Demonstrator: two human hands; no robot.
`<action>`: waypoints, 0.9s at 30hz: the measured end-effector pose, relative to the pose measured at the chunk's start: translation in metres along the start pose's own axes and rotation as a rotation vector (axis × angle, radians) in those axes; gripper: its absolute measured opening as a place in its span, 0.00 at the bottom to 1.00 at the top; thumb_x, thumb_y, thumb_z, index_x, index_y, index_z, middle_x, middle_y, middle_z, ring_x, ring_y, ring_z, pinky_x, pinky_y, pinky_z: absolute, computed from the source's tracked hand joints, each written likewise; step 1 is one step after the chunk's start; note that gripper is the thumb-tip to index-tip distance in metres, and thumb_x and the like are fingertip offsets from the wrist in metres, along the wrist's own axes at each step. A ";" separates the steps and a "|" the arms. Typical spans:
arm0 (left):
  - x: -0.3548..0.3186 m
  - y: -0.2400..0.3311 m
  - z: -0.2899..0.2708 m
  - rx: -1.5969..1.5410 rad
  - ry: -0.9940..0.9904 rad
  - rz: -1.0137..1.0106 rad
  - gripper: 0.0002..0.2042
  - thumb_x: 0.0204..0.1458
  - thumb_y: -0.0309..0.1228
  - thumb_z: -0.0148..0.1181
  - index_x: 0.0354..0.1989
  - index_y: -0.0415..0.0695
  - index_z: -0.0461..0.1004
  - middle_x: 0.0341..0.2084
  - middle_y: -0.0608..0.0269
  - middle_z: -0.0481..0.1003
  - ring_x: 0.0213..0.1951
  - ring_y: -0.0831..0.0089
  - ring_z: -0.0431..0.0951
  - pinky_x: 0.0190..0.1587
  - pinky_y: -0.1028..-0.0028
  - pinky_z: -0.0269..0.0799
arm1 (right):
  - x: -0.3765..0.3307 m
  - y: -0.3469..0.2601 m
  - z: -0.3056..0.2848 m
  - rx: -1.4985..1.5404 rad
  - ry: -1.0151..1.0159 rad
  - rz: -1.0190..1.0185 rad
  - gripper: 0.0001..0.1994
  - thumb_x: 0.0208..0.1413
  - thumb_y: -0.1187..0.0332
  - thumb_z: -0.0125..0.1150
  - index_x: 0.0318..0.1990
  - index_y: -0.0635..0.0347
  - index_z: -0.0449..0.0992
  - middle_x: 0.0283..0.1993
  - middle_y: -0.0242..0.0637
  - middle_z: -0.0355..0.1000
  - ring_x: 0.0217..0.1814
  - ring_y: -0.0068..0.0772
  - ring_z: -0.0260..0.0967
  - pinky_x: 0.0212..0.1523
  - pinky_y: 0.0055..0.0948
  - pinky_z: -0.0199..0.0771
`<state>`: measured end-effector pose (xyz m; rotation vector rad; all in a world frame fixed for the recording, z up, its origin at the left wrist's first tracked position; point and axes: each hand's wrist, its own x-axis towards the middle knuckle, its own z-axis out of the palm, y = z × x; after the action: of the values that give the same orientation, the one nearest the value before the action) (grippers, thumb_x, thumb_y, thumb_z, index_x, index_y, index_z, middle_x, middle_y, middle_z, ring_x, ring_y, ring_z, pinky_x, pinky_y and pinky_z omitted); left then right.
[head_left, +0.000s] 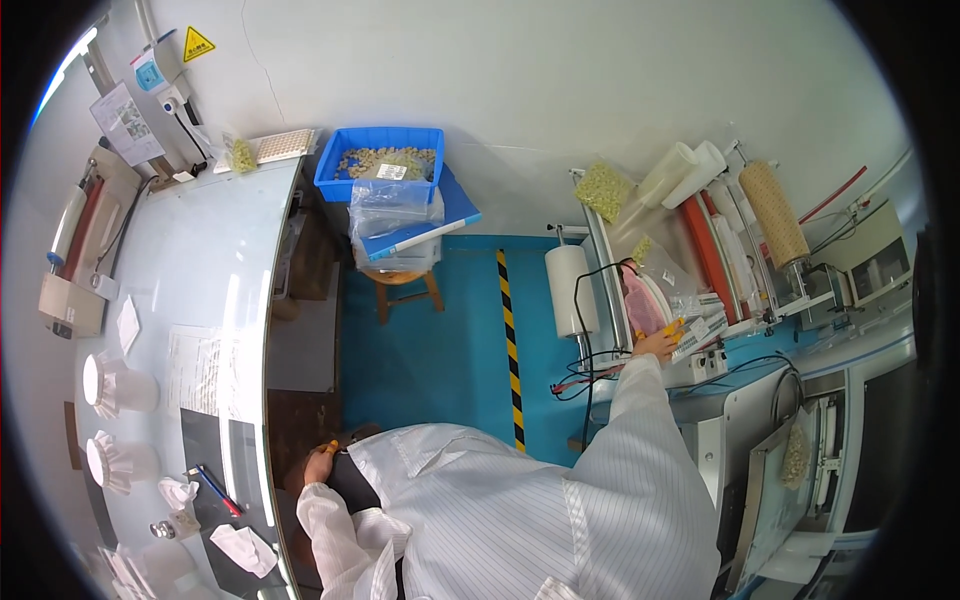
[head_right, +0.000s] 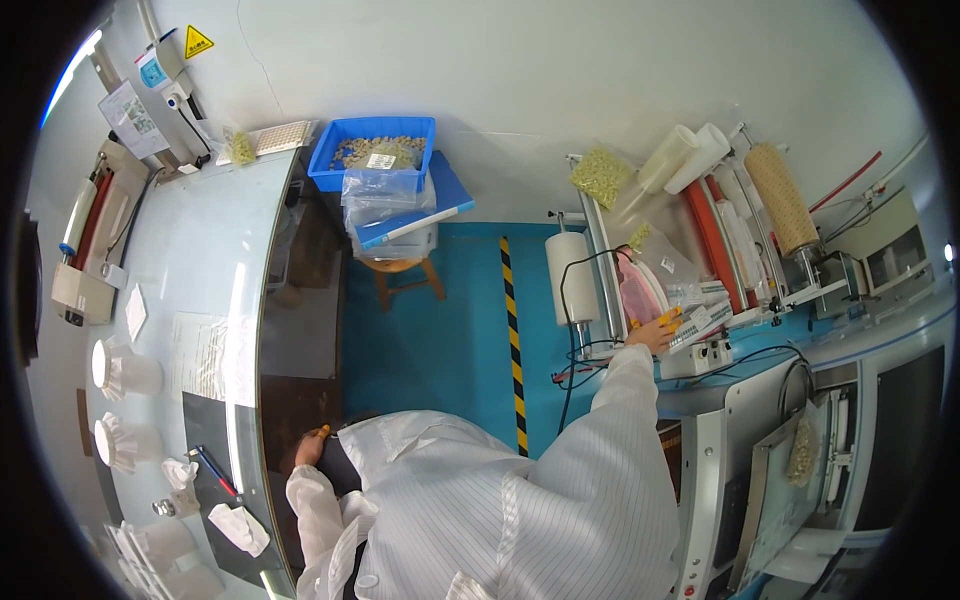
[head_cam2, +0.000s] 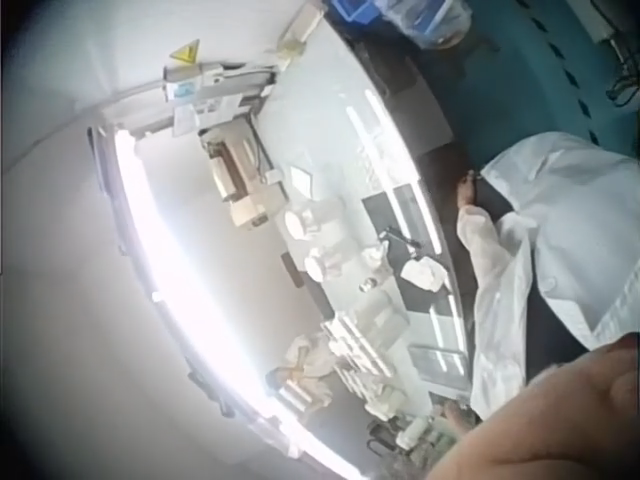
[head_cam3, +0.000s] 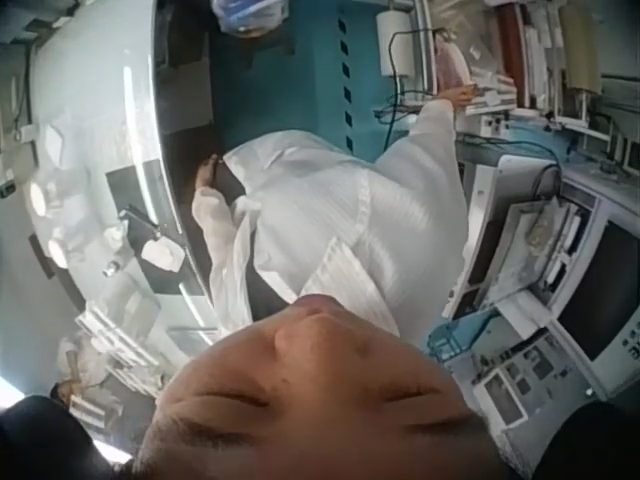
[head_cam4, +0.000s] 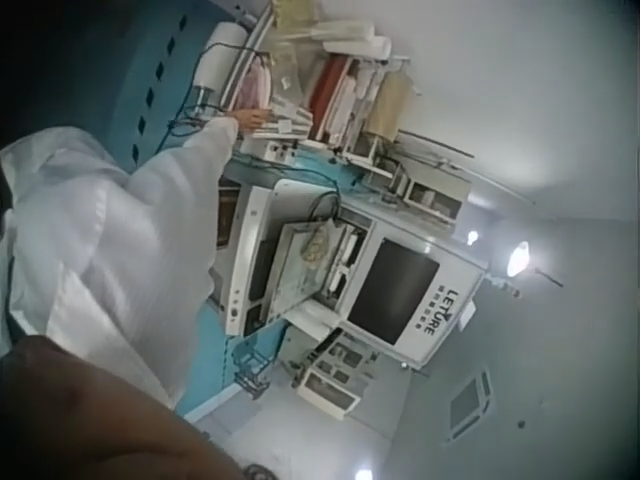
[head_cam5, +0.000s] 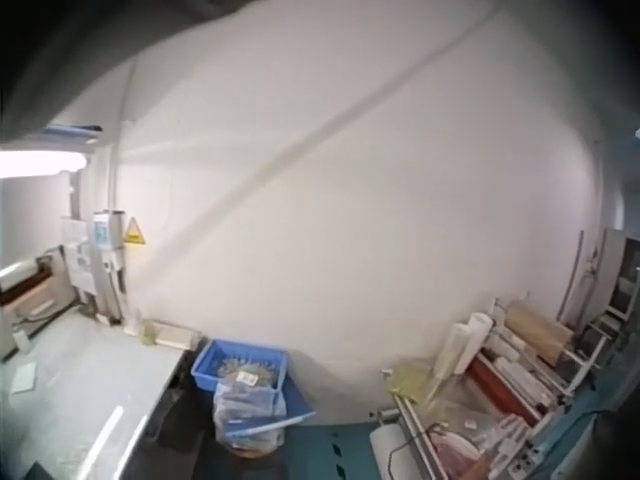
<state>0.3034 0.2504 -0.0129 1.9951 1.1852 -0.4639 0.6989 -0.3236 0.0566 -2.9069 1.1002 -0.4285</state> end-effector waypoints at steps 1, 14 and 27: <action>0.001 0.000 0.000 -0.002 -0.009 0.016 0.20 0.48 0.46 0.45 0.38 0.42 0.72 0.39 0.48 0.70 0.45 0.55 0.68 0.47 0.69 0.61 | 0.007 0.000 0.004 0.003 -0.004 0.029 0.48 0.38 0.61 0.66 0.61 0.51 0.34 0.62 0.47 0.40 0.60 0.47 0.45 0.56 0.40 0.50; -0.014 0.019 -0.006 0.009 0.020 -0.065 0.19 0.47 0.44 0.46 0.39 0.44 0.73 0.40 0.49 0.70 0.45 0.56 0.69 0.48 0.69 0.61 | 0.090 -0.006 0.030 -0.078 -0.116 0.030 0.46 0.39 0.63 0.64 0.61 0.48 0.35 0.59 0.47 0.47 0.57 0.47 0.52 0.51 0.40 0.60; -0.002 0.007 0.001 0.011 0.037 -0.006 0.20 0.46 0.44 0.47 0.38 0.41 0.72 0.38 0.46 0.71 0.44 0.54 0.69 0.47 0.69 0.62 | 0.094 -0.021 0.018 -0.042 0.077 -0.246 0.36 0.36 0.70 0.63 0.56 0.49 0.53 0.54 0.46 0.53 0.57 0.47 0.52 0.51 0.40 0.59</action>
<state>0.3084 0.2459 -0.0092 2.0179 1.2137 -0.4394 0.7849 -0.3705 0.0650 -3.0996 0.7677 -0.5302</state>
